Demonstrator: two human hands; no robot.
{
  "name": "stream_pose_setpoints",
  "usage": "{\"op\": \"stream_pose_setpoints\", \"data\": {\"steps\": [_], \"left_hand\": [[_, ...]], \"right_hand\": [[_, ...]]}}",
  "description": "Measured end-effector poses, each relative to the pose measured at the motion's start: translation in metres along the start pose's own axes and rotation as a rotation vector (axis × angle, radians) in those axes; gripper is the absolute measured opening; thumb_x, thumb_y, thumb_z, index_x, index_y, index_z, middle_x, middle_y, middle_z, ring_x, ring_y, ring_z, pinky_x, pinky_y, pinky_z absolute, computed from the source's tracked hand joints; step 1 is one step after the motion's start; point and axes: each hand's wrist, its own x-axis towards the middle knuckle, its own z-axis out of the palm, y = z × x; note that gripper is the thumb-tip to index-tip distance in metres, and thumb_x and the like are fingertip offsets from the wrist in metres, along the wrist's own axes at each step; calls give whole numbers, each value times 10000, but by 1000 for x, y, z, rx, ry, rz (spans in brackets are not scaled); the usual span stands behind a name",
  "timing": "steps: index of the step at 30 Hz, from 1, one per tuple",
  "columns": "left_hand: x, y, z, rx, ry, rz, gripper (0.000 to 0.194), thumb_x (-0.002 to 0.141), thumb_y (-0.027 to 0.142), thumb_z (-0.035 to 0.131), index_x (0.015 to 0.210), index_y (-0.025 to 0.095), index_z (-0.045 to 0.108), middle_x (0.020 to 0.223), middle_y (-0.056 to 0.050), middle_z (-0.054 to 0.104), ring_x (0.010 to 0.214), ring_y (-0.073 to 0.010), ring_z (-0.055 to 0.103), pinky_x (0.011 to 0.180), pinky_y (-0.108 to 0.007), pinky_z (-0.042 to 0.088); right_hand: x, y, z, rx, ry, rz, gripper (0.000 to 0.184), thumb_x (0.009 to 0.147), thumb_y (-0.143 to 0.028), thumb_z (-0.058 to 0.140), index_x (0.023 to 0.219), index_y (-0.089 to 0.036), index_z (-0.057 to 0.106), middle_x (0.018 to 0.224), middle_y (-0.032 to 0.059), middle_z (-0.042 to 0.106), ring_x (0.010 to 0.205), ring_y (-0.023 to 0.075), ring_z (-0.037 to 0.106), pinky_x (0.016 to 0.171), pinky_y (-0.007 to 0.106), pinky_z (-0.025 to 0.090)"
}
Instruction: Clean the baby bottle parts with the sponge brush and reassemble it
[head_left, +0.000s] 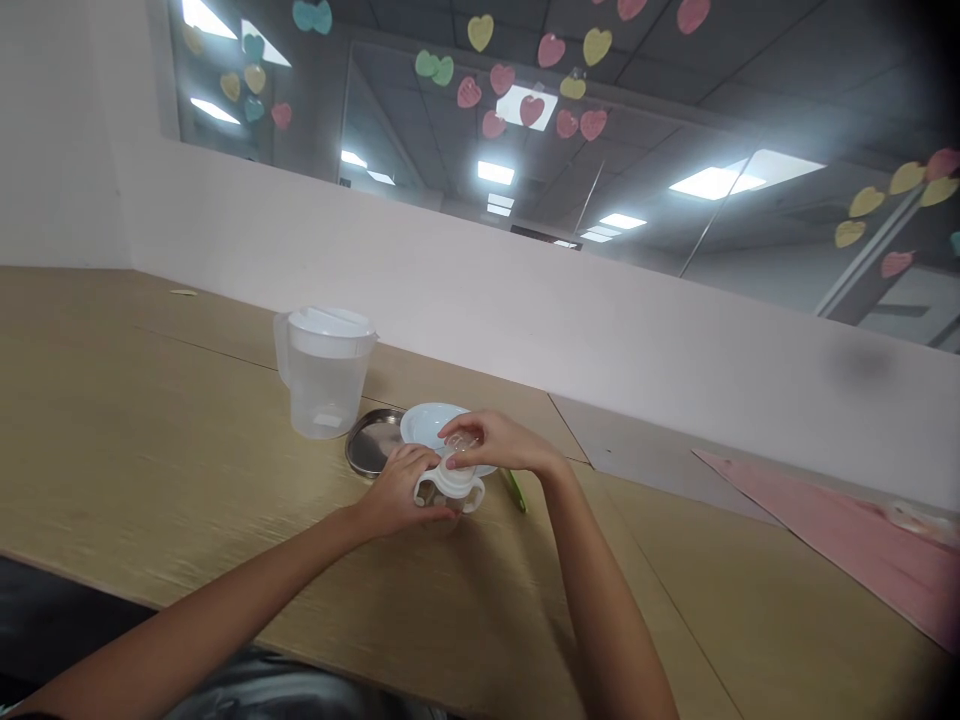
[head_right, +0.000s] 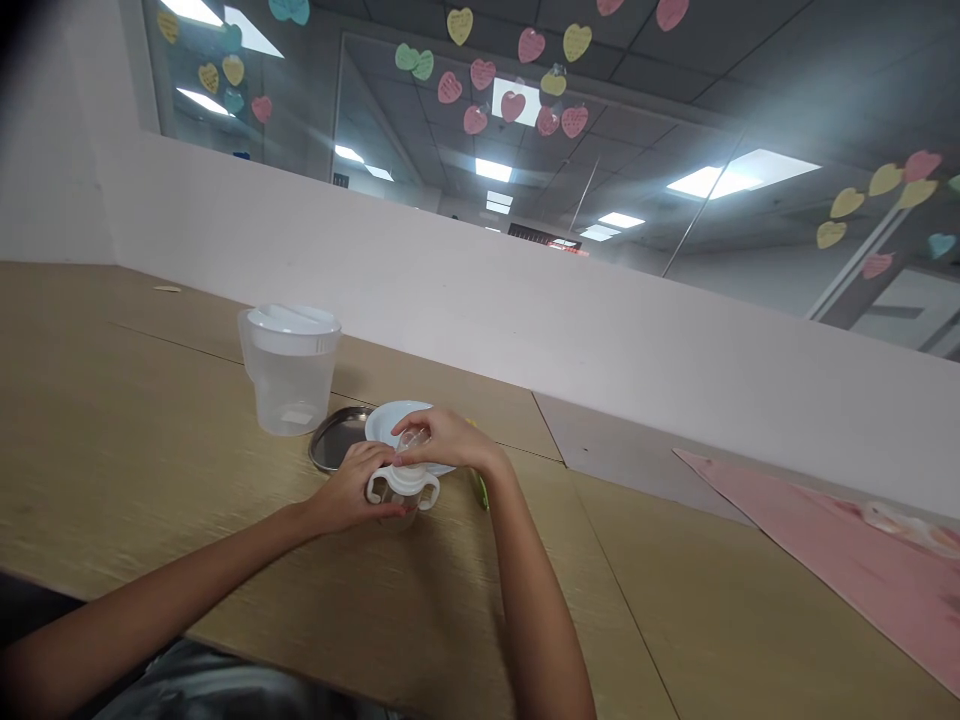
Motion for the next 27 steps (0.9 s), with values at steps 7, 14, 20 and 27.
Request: {"op": "stream_pose_setpoints", "data": {"steps": [7,14,20,27], "left_hand": [[1,2,0,4,9,-6,575,658,632,651,1029,199,583,1078,-80,603,1074,-280,490,938,-421,358],[1,2,-2,-8,-2,-17,593,657,642,645,1043,198,577,1120,-89,593,1094,-287,483,956,-429,341],[1,3,-1,2,11,-15,573,658,642,643,1018,199,593,1070,-76,609,1072,-278,497,934,-419,367],[1,4,0,4,29,-12,546,669,625,644,1001,196,584,1067,-82,604,1048,-273,506,922,-424,378]], "right_hand": [[-3,-7,1,-62,33,-15,382,699,-335,696,1044,-177,653,1025,62,662,911,187,593,741,271,442],[-3,-7,0,-44,0,-25,355,725,-380,670,1006,-163,676,965,57,688,848,184,610,704,267,444],[-5,-15,3,-113,73,20,350,690,-301,699,1015,-173,675,1022,69,680,911,207,613,750,284,453],[-17,-23,-7,-86,239,-5,321,720,-364,675,998,-202,666,1004,47,674,905,191,602,777,291,450]]}}
